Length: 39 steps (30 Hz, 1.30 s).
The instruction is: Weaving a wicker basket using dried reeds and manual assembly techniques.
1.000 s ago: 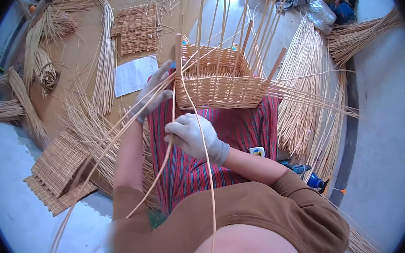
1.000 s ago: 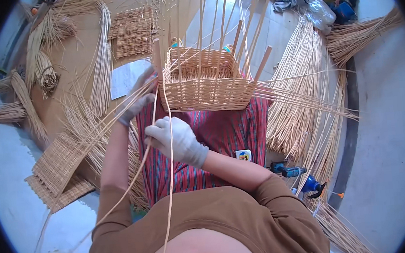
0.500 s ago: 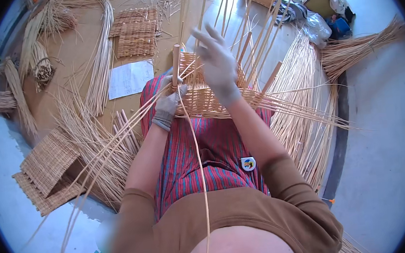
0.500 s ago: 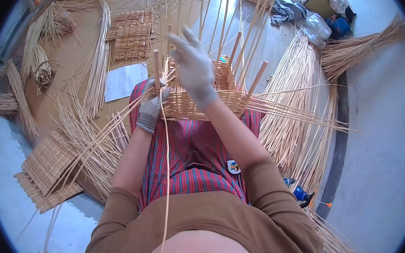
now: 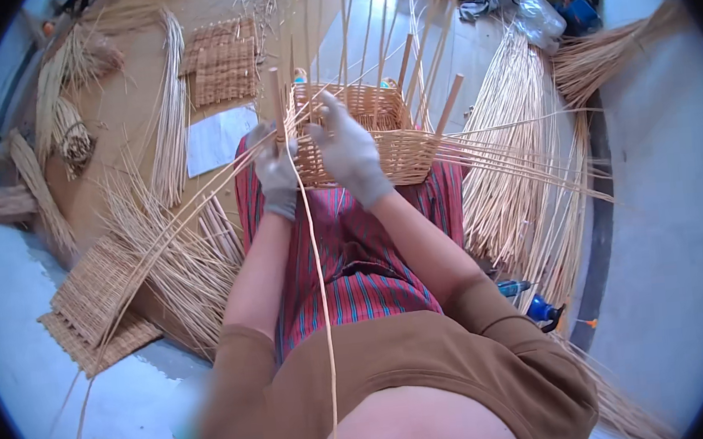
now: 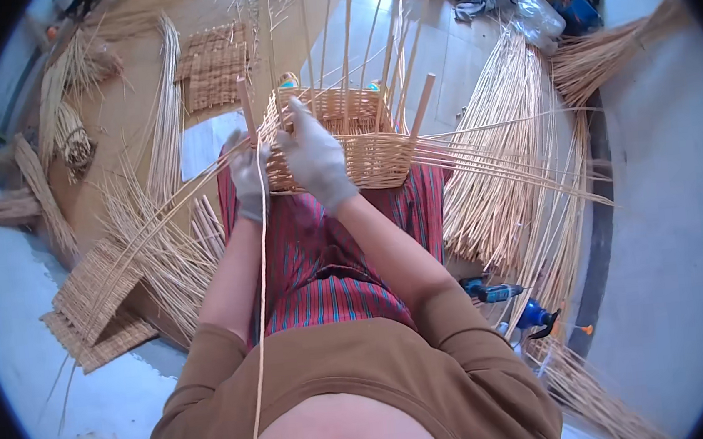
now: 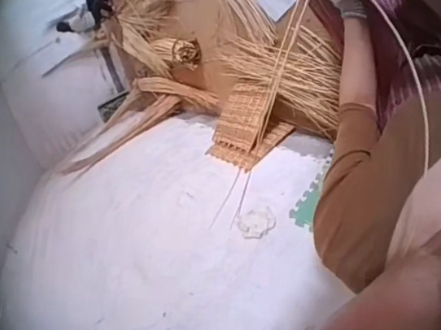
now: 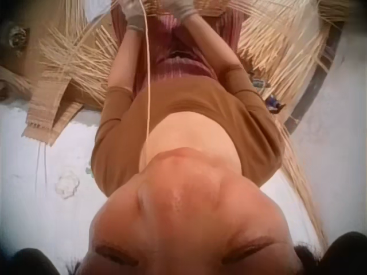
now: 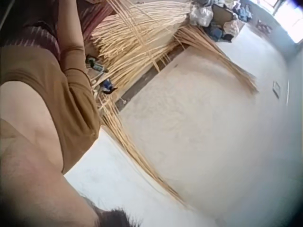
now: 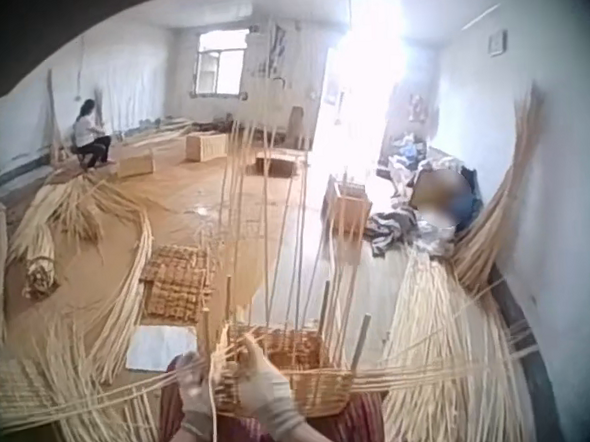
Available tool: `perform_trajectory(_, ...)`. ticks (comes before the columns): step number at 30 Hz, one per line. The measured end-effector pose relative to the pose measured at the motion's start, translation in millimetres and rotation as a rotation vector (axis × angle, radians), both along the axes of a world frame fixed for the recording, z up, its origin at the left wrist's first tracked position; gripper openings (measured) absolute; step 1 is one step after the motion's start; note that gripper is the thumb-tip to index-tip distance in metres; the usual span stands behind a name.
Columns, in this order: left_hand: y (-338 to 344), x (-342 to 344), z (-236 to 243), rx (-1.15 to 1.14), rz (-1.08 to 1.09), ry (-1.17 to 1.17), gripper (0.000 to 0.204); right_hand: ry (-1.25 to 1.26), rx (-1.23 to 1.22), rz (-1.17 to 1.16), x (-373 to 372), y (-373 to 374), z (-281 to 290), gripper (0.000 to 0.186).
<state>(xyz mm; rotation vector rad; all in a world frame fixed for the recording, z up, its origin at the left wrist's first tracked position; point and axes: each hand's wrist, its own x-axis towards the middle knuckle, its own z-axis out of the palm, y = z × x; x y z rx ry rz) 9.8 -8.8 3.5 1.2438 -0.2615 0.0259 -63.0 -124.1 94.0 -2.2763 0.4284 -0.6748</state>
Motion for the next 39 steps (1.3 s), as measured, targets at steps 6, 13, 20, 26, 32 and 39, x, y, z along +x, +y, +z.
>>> perform_trajectory(6, 6.6, -75.5, 34.9, 0.478, 0.154, -0.482, 0.018, 0.365, -0.102, -0.100, 40.4, -18.9, 3.5, 0.031)
perform_trajectory(13, -31.5, 0.3, 46.7, 0.895, -0.477, -0.142, 0.029, -0.271, 0.654, -0.156, -63.7, -15.7, -52.6, 0.039)
perform_trajectory(20, -72.5, -28.2, 78.2, 0.881, -0.378, 0.075, 0.036, -0.318, -0.269, -0.160, 32.1, -96.3, 39.0, 0.052)
perform_trajectory(26, -68.7, -50.8, 78.5, 0.868, 0.091, -0.441, 0.055, -0.654, 0.695, -0.333, -76.8, -120.4, -19.6, 0.010)
perform_trajectory(32, -113.6, -103.1, 63.5, 1.299, -0.215, -0.701, 0.075, -0.125, -0.638, -0.412, -65.3, -134.8, 48.7, 0.061)
perform_trajectory(39, -118.4, -92.0, 77.1, 1.435, -0.365, -0.802, 0.057, 0.206, -0.430, -0.420, -120.3, -153.1, -14.8, 0.037)
